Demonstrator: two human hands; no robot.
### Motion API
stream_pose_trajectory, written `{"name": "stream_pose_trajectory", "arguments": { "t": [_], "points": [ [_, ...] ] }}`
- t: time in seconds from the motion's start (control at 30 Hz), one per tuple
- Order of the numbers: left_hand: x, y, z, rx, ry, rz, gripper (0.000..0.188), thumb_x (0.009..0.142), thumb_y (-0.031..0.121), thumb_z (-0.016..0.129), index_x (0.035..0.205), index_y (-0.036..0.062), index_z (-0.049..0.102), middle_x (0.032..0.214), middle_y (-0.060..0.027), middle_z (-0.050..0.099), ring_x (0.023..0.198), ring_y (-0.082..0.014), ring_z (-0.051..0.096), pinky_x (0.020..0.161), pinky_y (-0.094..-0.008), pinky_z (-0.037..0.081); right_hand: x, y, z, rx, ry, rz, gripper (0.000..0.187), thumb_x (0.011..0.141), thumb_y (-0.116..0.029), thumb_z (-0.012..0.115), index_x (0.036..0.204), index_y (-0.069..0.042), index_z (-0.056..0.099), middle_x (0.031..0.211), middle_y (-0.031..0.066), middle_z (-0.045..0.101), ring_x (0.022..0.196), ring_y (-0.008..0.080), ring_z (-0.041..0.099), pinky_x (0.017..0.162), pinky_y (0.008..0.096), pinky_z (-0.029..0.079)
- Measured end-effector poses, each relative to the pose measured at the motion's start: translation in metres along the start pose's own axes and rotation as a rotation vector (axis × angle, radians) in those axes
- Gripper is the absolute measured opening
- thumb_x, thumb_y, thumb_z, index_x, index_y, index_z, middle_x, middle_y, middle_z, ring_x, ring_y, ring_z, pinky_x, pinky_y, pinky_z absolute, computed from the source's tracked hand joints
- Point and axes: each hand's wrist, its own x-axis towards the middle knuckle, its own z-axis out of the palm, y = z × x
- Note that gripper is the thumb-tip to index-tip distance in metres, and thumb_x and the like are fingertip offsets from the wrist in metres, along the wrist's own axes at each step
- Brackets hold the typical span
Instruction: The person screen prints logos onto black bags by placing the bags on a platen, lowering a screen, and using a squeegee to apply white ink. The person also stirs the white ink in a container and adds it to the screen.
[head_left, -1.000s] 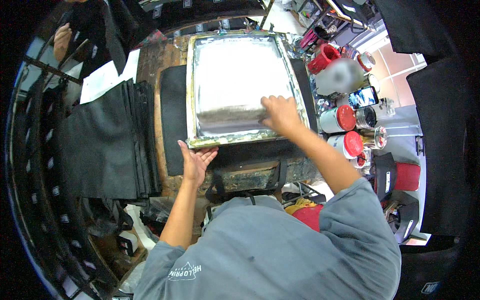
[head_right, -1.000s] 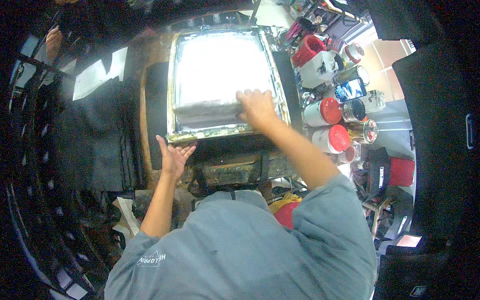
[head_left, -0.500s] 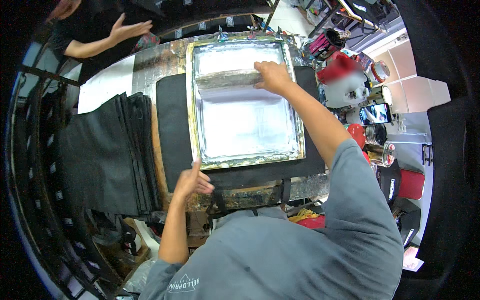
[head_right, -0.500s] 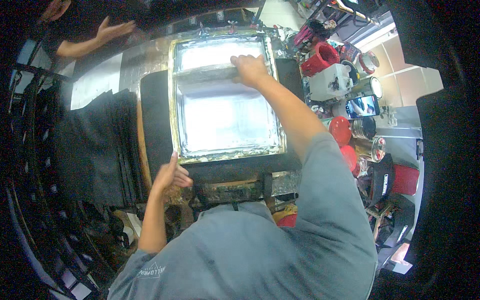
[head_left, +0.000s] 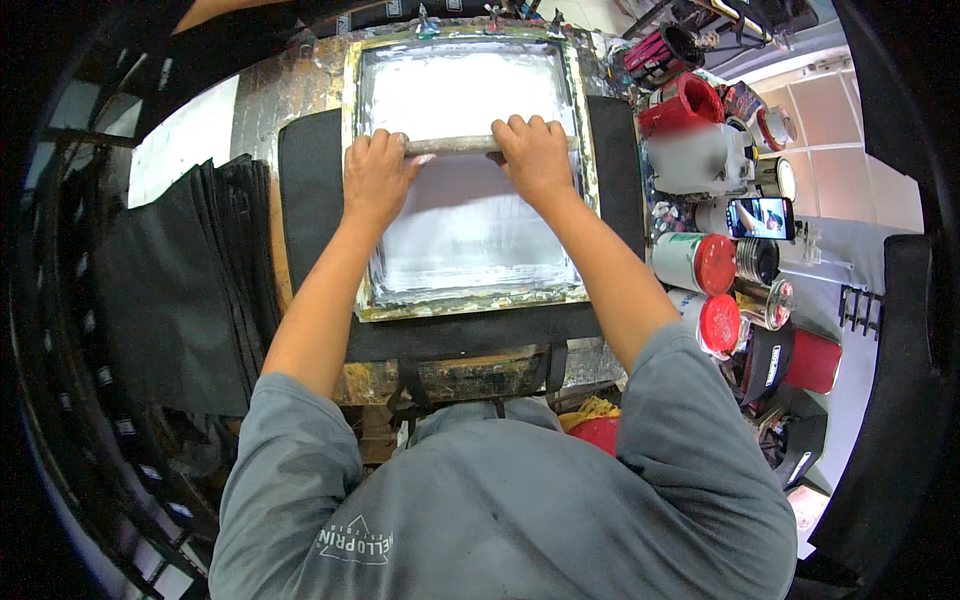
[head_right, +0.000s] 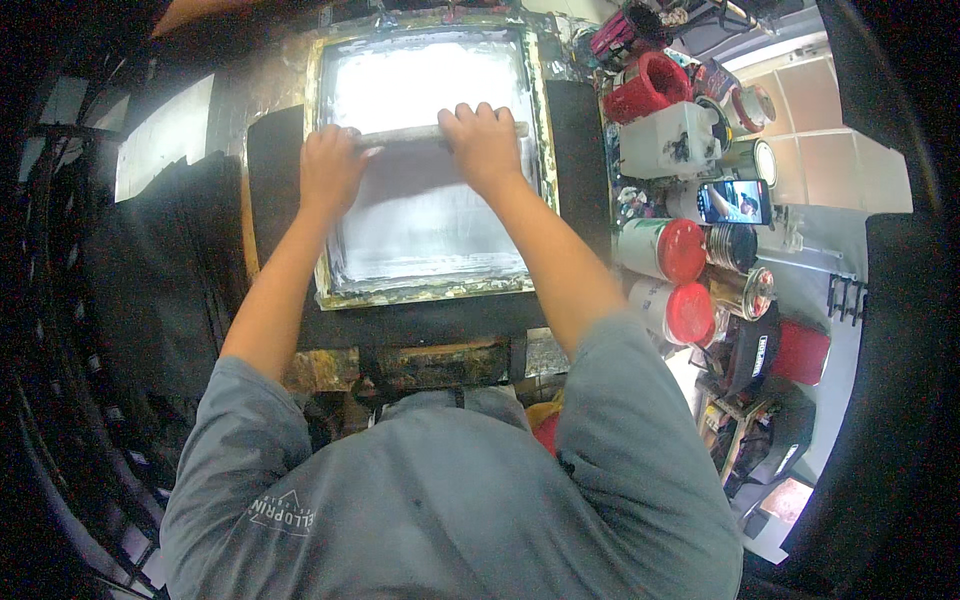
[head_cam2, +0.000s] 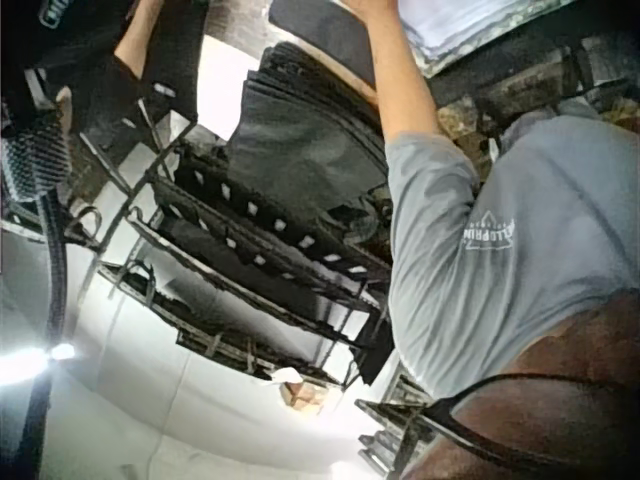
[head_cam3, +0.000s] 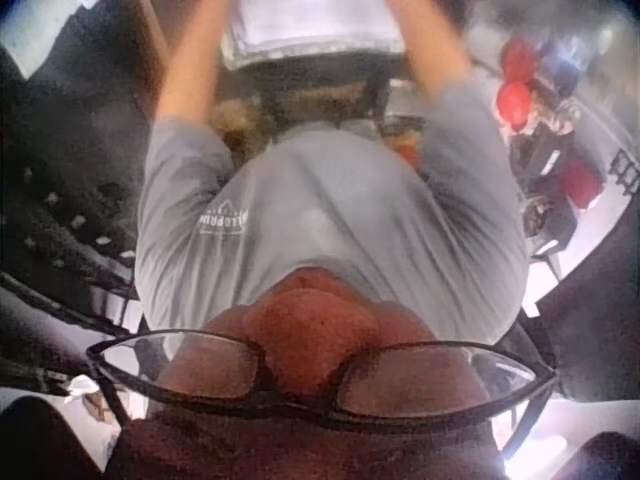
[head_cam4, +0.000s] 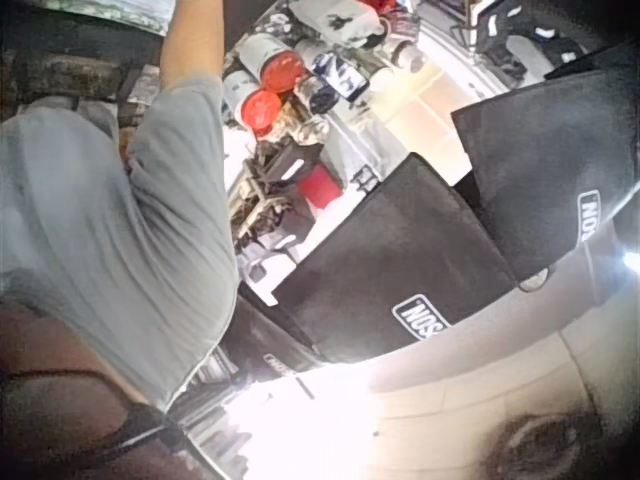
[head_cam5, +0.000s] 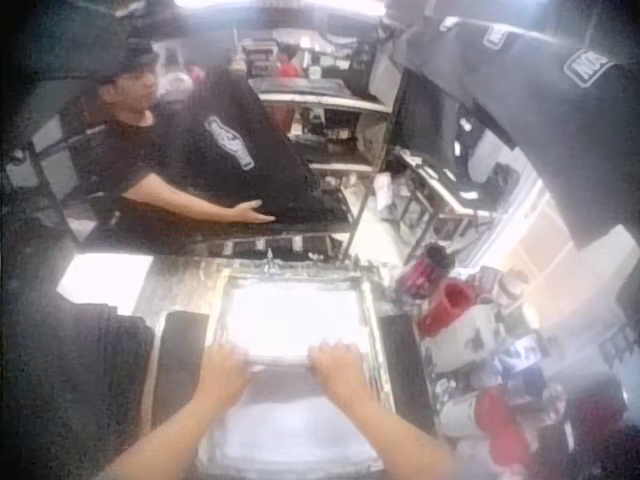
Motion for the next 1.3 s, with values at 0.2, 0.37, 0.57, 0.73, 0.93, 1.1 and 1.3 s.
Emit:
{"name": "stream_pose_trajectory", "arguments": {
  "t": [0.2, 0.37, 0.57, 0.73, 0.93, 1.1, 1.3],
  "points": [
    [-0.053, 0.021, -0.023, -0.022, -0.043, -0.009, 0.039, 0.086, 0.042, 0.077, 0.098, 0.006, 0.068, 0.096, -0.009, 0.059, 0.088, -0.0281, 0.055, 0.082, -0.0435, 0.045, -0.054, -0.027, -0.021, 0.064, 0.024, 0.0, 0.023, 0.08, -0.014, 0.072, 0.101, -0.016, 0.062, 0.09, 0.0041, 0.061, 0.087, 0.0263, 0.06, 0.078, 0.0439, 0.042],
    [-0.105, 0.048, -0.045, -0.035, -0.09, -0.024, 0.044, 0.083, 0.042, 0.079, 0.104, 0.0043, 0.069, 0.096, -0.0089, 0.058, 0.088, -0.0271, 0.054, 0.083, -0.0426, 0.044, -0.107, -0.048, -0.034, 0.065, 0.028, 0.003, 0.022, 0.078, -0.013, 0.072, 0.098, -0.016, 0.064, 0.087, 0.0034, 0.059, 0.084, 0.0246, 0.058, 0.078, 0.0431, 0.042],
    [-0.151, 0.063, -0.064, -0.165, -0.066, -0.015, 0.048, 0.084, 0.038, 0.082, 0.112, 0.0023, 0.067, 0.104, -0.0119, 0.059, 0.098, -0.0311, 0.056, 0.089, -0.044, 0.046, -0.149, -0.069, -0.055, 0.012, -0.055, 0.004, 0.035, 0.073, -0.016, 0.079, 0.104, -0.015, 0.063, 0.092, 0.0032, 0.059, 0.089, 0.0241, 0.058, 0.081, 0.0424, 0.042],
    [-0.188, 0.043, -0.079, -0.198, -0.069, -0.203, 0.103, 0.073, 0.058, 0.087, 0.146, -0.0008, 0.044, 0.14, -0.0208, 0.047, 0.134, -0.0381, 0.041, 0.114, -0.0503, 0.034, -0.143, -0.072, -0.074, 0.065, -0.181, 0.031, 0.048, 0.073, -0.017, 0.086, 0.114, -0.012, 0.061, 0.101, 0.0055, 0.059, 0.098, 0.0248, 0.057, 0.089, 0.0442, 0.039],
    [-0.241, 0.009, -0.068, -0.112, -0.339, -0.442, 0.092, 0.069, 0.058, 0.089, 0.139, 0.0061, 0.06, 0.131, -0.0121, 0.054, 0.122, -0.0304, 0.046, 0.101, -0.0475, 0.032, -0.195, -0.091, -0.056, 0.049, -0.089, 0.037, 0.048, 0.084, -0.032, 0.077, 0.125, -0.012, 0.061, 0.109, 0.0071, 0.058, 0.106, 0.0258, 0.056, 0.1, 0.049, 0.037],
    [-0.246, 0.001, -0.072, -0.137, 0.004, -0.277, 0.078, 0.067, 0.049, 0.092, 0.13, 0.0065, 0.07, 0.111, -0.007, 0.061, 0.108, -0.0285, 0.051, 0.096, -0.045, 0.03, -0.169, -0.088, -0.096, 0.044, -0.124, 0.026, 0.045, 0.087, -0.035, 0.075, 0.122, -0.011, 0.062, 0.108, 0.008, 0.058, 0.104, 0.0264, 0.055, 0.098, 0.0483, 0.037],
    [-0.173, 0.027, -0.157, -0.919, 0.284, -0.505, 0.063, 0.085, 0.006, 0.084, 0.142, -0.0043, 0.06, 0.111, -0.0084, 0.073, 0.091, -0.0124, 0.068, 0.08, -0.0284, 0.057, -0.117, -0.08, -0.196, 0.092, 0.057, 0.092, 0.051, 0.087, -0.052, 0.073, 0.112, -0.007, 0.066, 0.106, 0.0121, 0.061, 0.105, 0.0307, 0.054, 0.098, 0.0484, 0.035]
  ]
}}
